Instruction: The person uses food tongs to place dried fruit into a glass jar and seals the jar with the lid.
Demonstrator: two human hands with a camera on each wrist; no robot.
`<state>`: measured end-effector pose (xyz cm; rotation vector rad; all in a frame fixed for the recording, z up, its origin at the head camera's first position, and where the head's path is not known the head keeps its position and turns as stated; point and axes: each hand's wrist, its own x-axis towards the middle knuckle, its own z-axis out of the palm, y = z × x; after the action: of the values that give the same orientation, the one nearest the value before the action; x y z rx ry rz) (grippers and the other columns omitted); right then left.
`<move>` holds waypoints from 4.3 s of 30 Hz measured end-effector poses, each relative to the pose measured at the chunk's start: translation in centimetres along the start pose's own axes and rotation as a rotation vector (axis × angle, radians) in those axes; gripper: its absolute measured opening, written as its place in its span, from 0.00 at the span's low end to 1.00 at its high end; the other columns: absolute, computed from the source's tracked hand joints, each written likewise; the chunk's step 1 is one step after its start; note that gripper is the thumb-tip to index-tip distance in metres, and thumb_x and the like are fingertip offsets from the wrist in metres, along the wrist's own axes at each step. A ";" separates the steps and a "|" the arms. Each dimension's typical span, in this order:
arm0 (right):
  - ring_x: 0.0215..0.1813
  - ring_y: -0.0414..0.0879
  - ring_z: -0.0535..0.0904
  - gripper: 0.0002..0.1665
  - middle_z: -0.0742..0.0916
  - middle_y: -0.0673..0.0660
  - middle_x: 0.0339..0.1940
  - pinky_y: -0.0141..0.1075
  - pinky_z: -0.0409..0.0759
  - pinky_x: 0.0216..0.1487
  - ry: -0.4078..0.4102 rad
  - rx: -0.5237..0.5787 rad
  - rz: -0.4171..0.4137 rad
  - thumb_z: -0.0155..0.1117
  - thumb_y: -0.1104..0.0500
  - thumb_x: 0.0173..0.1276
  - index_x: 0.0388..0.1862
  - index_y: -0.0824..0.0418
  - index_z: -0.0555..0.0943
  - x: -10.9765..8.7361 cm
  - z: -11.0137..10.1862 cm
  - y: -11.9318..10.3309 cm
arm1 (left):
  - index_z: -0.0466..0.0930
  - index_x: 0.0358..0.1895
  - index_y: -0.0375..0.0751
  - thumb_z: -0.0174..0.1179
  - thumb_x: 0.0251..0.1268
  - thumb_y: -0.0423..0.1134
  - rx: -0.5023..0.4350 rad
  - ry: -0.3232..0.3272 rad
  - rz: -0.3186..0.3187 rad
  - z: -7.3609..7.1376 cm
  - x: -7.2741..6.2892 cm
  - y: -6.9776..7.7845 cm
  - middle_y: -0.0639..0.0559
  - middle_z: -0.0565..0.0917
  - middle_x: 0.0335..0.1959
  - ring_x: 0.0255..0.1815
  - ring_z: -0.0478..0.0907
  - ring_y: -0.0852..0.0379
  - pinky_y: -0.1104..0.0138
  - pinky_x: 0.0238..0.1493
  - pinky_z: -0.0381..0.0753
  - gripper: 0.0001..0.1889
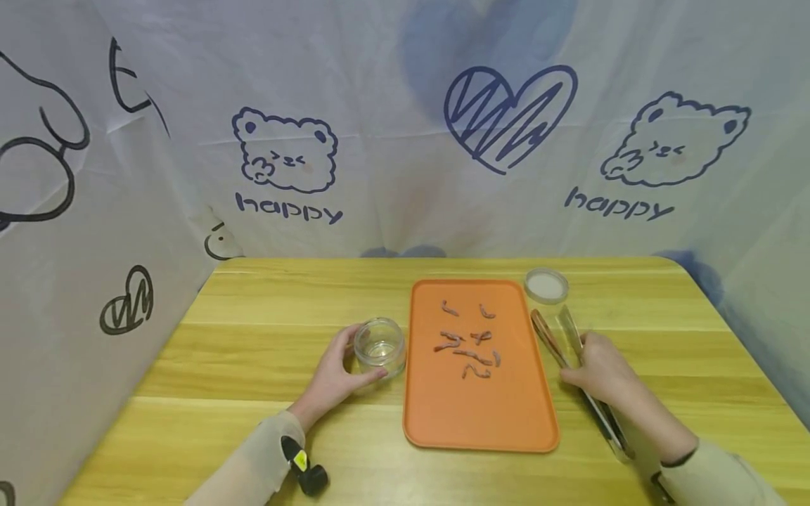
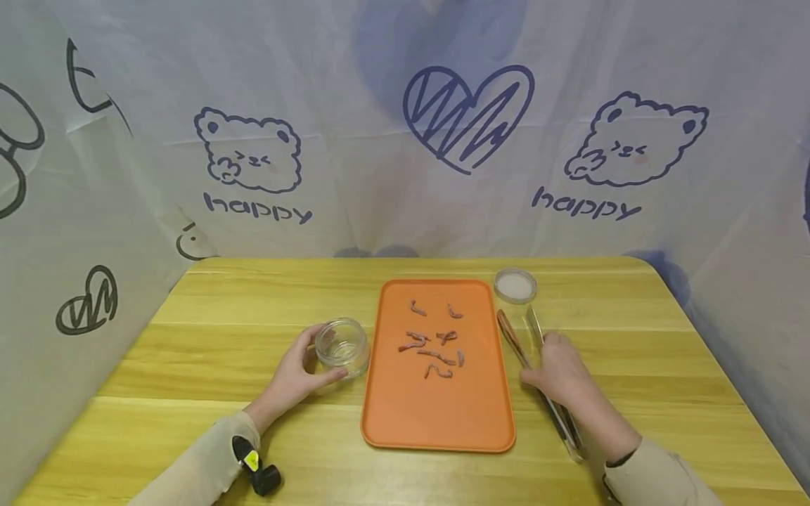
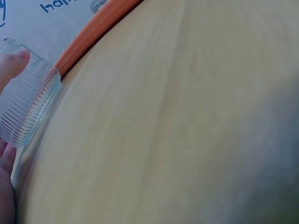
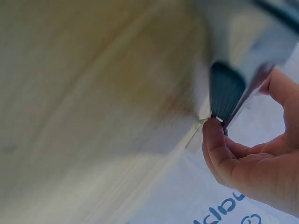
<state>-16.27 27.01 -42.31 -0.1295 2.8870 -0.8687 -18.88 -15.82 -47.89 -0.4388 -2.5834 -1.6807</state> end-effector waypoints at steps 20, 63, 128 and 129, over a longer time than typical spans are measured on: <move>0.39 0.62 0.73 0.31 0.75 0.76 0.41 0.50 0.77 0.32 0.154 -0.078 -0.149 0.65 0.66 0.53 0.52 0.84 0.68 0.4 -2.0 1.5 | 0.64 0.67 0.46 0.77 0.43 0.50 0.023 0.008 0.014 0.1 -0.1 -0.4 0.49 0.71 0.61 0.62 0.68 0.50 0.55 0.66 0.65 0.45; 0.42 0.59 0.80 0.13 0.84 0.64 0.38 0.49 0.81 0.43 0.118 -0.321 -0.609 0.65 0.75 0.54 0.41 0.71 0.81 6.9 -2.4 -0.6 | 0.63 0.67 0.46 0.76 0.44 0.50 0.020 0.005 0.006 0.1 -0.3 -0.5 0.50 0.70 0.62 0.63 0.68 0.51 0.56 0.67 0.65 0.45; 0.37 0.46 0.77 0.12 0.83 0.54 0.36 0.35 0.78 0.33 0.241 -0.149 -0.855 0.66 0.71 0.59 0.42 0.63 0.83 5.5 1.5 -13.3 | 0.63 0.68 0.46 0.76 0.44 0.50 0.027 0.010 0.000 0.1 -0.3 -0.7 0.50 0.70 0.62 0.63 0.68 0.51 0.57 0.67 0.64 0.45; 0.37 0.46 0.77 0.11 0.83 0.54 0.37 0.35 0.78 0.32 0.229 -0.145 -0.860 0.66 0.71 0.59 0.42 0.63 0.83 5.5 1.7 -13.6 | 0.63 0.68 0.46 0.76 0.44 0.50 0.026 0.010 0.000 0.2 -0.3 -0.8 0.49 0.70 0.62 0.63 0.69 0.51 0.57 0.67 0.64 0.45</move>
<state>-20.85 14.17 -36.70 -1.4445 3.0752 -0.7872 -18.77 -16.04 -48.68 -0.4291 -2.5953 -1.6426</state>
